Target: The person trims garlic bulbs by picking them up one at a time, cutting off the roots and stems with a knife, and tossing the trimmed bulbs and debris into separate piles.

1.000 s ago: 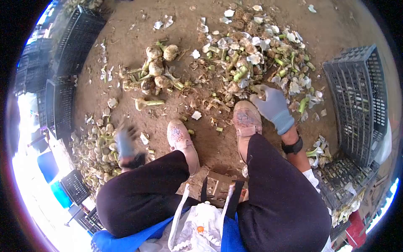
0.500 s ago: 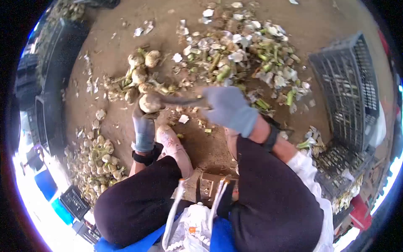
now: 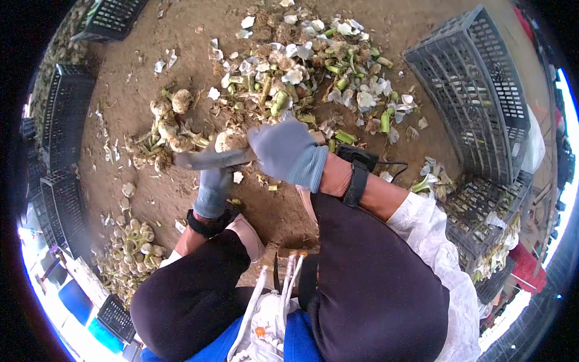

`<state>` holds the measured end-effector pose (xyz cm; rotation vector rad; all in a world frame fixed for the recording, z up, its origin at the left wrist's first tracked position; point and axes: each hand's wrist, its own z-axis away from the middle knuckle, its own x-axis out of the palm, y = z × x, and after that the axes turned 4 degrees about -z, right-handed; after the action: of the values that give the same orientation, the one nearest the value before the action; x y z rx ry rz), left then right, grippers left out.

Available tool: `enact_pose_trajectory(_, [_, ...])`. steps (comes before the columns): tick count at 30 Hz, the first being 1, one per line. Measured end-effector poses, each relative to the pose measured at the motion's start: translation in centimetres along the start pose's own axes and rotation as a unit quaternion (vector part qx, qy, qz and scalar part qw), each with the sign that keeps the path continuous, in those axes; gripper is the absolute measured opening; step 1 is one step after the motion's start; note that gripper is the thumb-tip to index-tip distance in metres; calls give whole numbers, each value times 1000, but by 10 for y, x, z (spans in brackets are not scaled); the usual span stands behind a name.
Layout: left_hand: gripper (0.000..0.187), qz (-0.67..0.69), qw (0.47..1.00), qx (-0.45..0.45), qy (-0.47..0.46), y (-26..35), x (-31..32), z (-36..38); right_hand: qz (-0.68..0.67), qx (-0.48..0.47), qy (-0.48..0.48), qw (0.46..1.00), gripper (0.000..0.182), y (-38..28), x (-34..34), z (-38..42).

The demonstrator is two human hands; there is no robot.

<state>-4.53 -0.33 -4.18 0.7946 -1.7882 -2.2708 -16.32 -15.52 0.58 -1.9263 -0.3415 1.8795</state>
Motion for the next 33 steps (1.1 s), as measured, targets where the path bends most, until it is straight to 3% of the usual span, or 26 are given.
enact_pose_trajectory(3, [34, -3, 999, -4, -35, 4, 5, -1, -11, -16, 14, 1000, 18, 8, 4, 8])
enact_pose_trajectory(5, [32, 42, 999, -25, -1, 13, 13, 1, -7, -26, 45, 999, 18, 20, 9, 9])
enact_pose_trajectory(7, [30, 48, 997, 54, 34, 7, 19, 2, -34, -40, 75, 996, 19, 29, 18, 16])
enact_pose_trajectory(8, [30, 47, 997, 51, 32, -3, 22, 6, -35, -51, 99, 993, 20, 29, 16, 19])
enact_pose_trajectory(11, [32, 26, 999, -6, 23, -43, 36, 9, -75, -18, 135, 988, 18, 31, 36, 34])
enact_pose_trajectory(12, [30, -58, 994, -77, -46, 3, 25, 9, -53, -25, 182, 982, 12, 34, 48, 41])
enact_pose_trajectory(13, [30, -57, 994, -78, -51, 21, 19, 12, -54, -20, 181, 982, 12, 52, 57, 49])
enact_pose_trajectory(15, [26, 222, 971, -73, 57, 45, 11, 19, -32, 150, 123, 980, 14, 94, 64, 73])
enact_pose_trajectory(16, [24, 188, 979, -53, 50, 59, -1, 18, -31, 142, 127, 981, 14, 96, 47, 76])
enact_pose_trajectory(17, [24, 187, 980, -46, 55, 56, -6, 16, -66, 204, 138, 967, 20, 89, 17, 79])
enact_pose_trajectory(18, [26, 76, 996, -7, 54, 48, -4, 12, -95, 272, 150, 946, 26, 81, -5, 85])
enact_pose_trajectory(20, [33, -140, 983, 107, 48, 20, 7, -4, -266, 197, 64, 941, 41, 51, -8, 56])
enact_pose_trajectory(21, [32, -279, 946, 160, 37, 25, 11, -10, -452, 166, 36, 876, 52, 40, 5, 43])
enact_pose_trajectory(23, [33, -408, 885, 224, 22, 36, 13, -17, -461, 126, -11, 878, 58, 29, 25, 18])
enact_pose_trajectory(24, [33, -412, 883, 225, 24, 32, 6, -21, -540, 149, -5, 829, 54, 28, 32, 9])
enact_pose_trajectory(25, [32, -360, 889, 250, 135, 23, -5, -25, -615, 170, 1, 770, 51, 28, 38, 4])
enact_pose_trajectory(26, [32, -303, 881, 270, 243, 18, -12, -26, -618, 167, 0, 768, 51, 24, 30, 1])
enact_pose_trajectory(27, [31, -25, 952, 1, 304, 28, -6, -11, -676, 202, 28, 708, 47, 16, 16, 0])
enact_pose_trajectory(28, [30, 103, 968, -102, 205, 25, -7, -10, -727, 237, 53, 642, 43, 9, 11, -1])
enact_pose_trajectory(29, [29, 231, 947, -201, 102, 20, -8, -10, -729, 236, 45, 641, 43, 3, 14, 1])
enact_pose_trajectory(30, [30, 471, 866, -169, -3, 12, 5, -10, -726, 234, 1, 647, 38, -1, 17, 2])
enact_pose_trajectory(31, [30, 424, 896, -125, 44, 0, 24, -7, -720, 233, -39, 653, 33, -1, 20, 3])
enact_pose_trajectory(32, [29, 449, 878, -161, 40, 1, 23, -8, -670, 273, -47, 689, 31, 0, 27, 5])
enact_pose_trajectory(33, [28, 473, 858, -196, 37, 2, 20, -9, -669, 276, -49, 688, 31, 2, 31, 9])
